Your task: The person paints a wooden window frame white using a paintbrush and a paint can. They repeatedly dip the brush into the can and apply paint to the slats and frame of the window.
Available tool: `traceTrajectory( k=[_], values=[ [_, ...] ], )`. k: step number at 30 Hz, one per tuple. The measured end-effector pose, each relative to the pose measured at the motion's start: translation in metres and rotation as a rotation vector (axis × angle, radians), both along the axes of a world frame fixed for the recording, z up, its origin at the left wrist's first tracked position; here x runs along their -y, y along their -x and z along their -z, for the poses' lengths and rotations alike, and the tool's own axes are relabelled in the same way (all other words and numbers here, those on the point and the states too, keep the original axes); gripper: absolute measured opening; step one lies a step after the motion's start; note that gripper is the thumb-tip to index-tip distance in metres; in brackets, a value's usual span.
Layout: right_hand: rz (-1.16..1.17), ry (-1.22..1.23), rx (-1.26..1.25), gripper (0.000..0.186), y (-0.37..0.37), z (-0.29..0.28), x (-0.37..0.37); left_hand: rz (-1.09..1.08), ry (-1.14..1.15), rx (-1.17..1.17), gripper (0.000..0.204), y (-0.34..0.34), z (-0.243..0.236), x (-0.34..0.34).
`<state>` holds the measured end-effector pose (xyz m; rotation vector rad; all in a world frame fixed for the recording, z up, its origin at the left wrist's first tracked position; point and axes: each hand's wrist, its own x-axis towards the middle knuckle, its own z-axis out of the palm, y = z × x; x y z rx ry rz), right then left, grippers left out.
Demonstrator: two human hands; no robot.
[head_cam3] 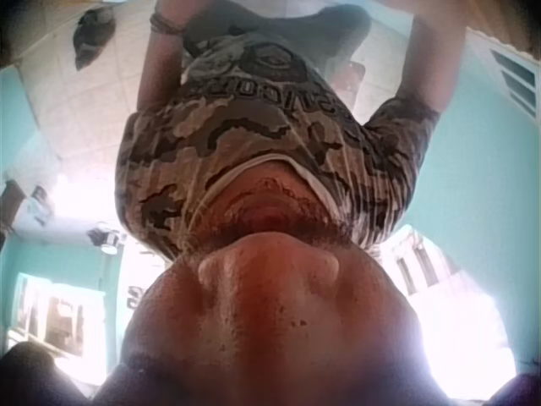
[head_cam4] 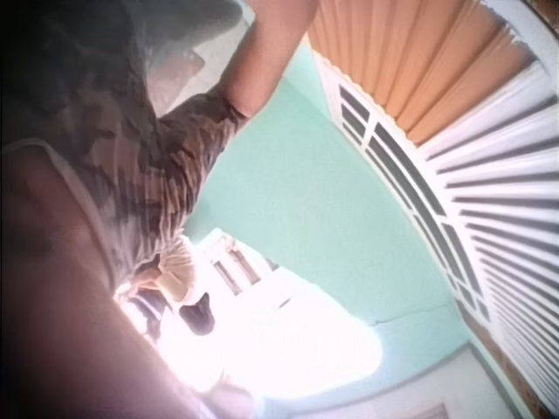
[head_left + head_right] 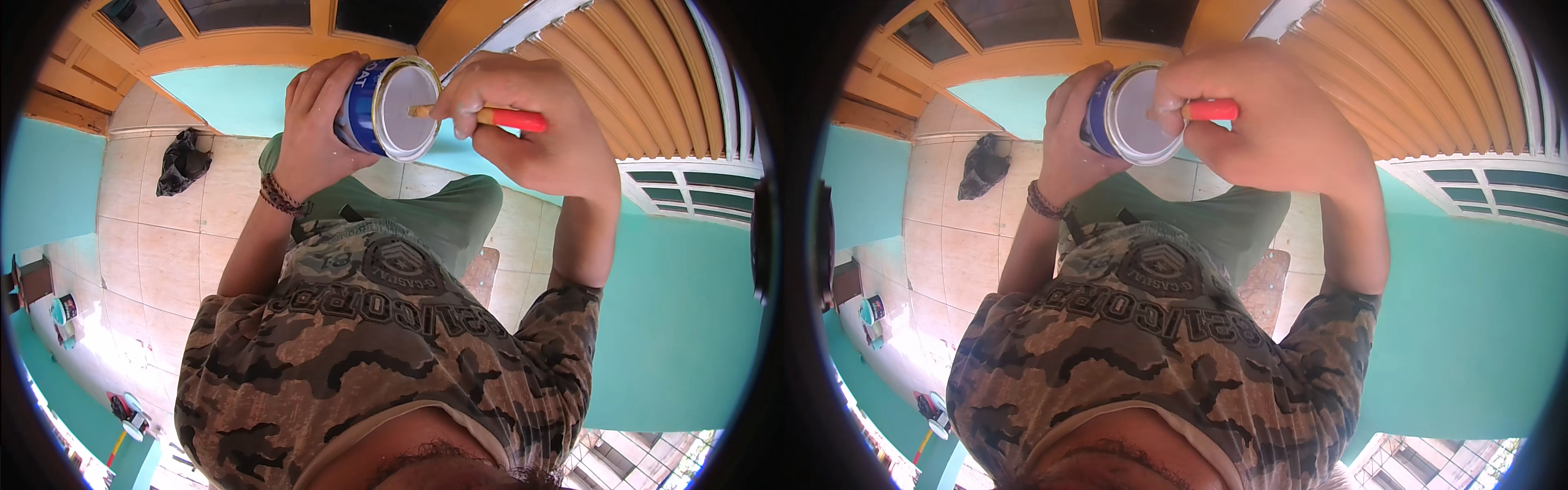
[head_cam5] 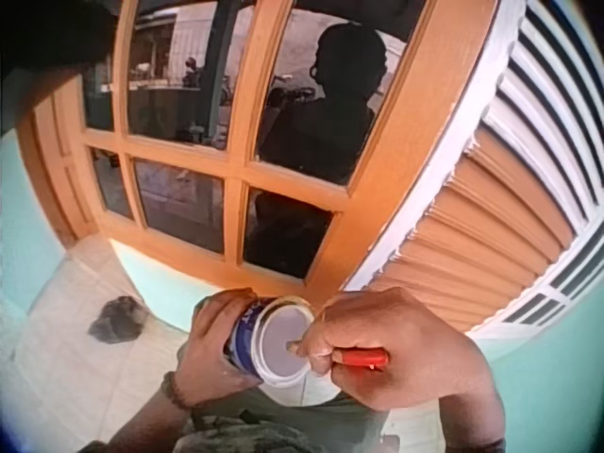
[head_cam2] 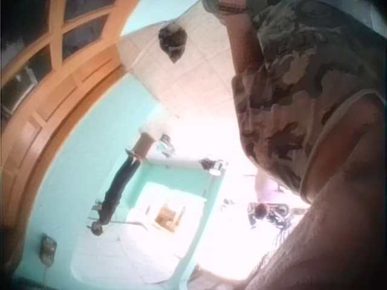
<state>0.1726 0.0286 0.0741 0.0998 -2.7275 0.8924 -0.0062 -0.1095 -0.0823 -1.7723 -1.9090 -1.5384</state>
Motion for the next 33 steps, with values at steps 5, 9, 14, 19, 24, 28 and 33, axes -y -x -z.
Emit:
traceTrajectory(
  k=[5, 9, 14, 19, 24, 28, 33],
  values=[
    [-0.01, -0.007, 0.168, 0.012, -0.003, -0.002, -0.004, 0.034, -0.017, -0.015, 0.102, 0.001, -0.002, 0.002],
    [-0.033, 0.045, 0.192, 0.012, -0.004, -0.01, -0.004, 0.054, -0.023, -0.039, 0.1, -0.002, 0.001, 0.002],
    [-0.014, 0.015, 0.163, 0.018, -0.013, -0.022, -0.001, 0.042, -0.043, -0.066, 0.1, -0.003, 0.001, 0.002],
    [0.027, 0.114, 0.063, 0.021, -0.023, -0.027, -0.003, 0.033, -0.046, -0.07, 0.099, -0.003, -0.002, 0.003],
    [0.002, 0.056, 0.044, 0.02, -0.015, -0.015, 0.004, 0.042, -0.06, -0.067, 0.099, -0.005, -0.001, 0.003],
    [-0.027, -0.011, 0.129, 0.02, -0.011, -0.002, 0.005, 0.05, -0.063, -0.078, 0.099, -0.006, -0.004, 0.003],
    [-0.04, 0.072, 0.207, 0.019, -0.014, -0.022, 0.002, 0.066, -0.041, -0.078, 0.098, -0.008, -0.002, 0.006]
  ],
)
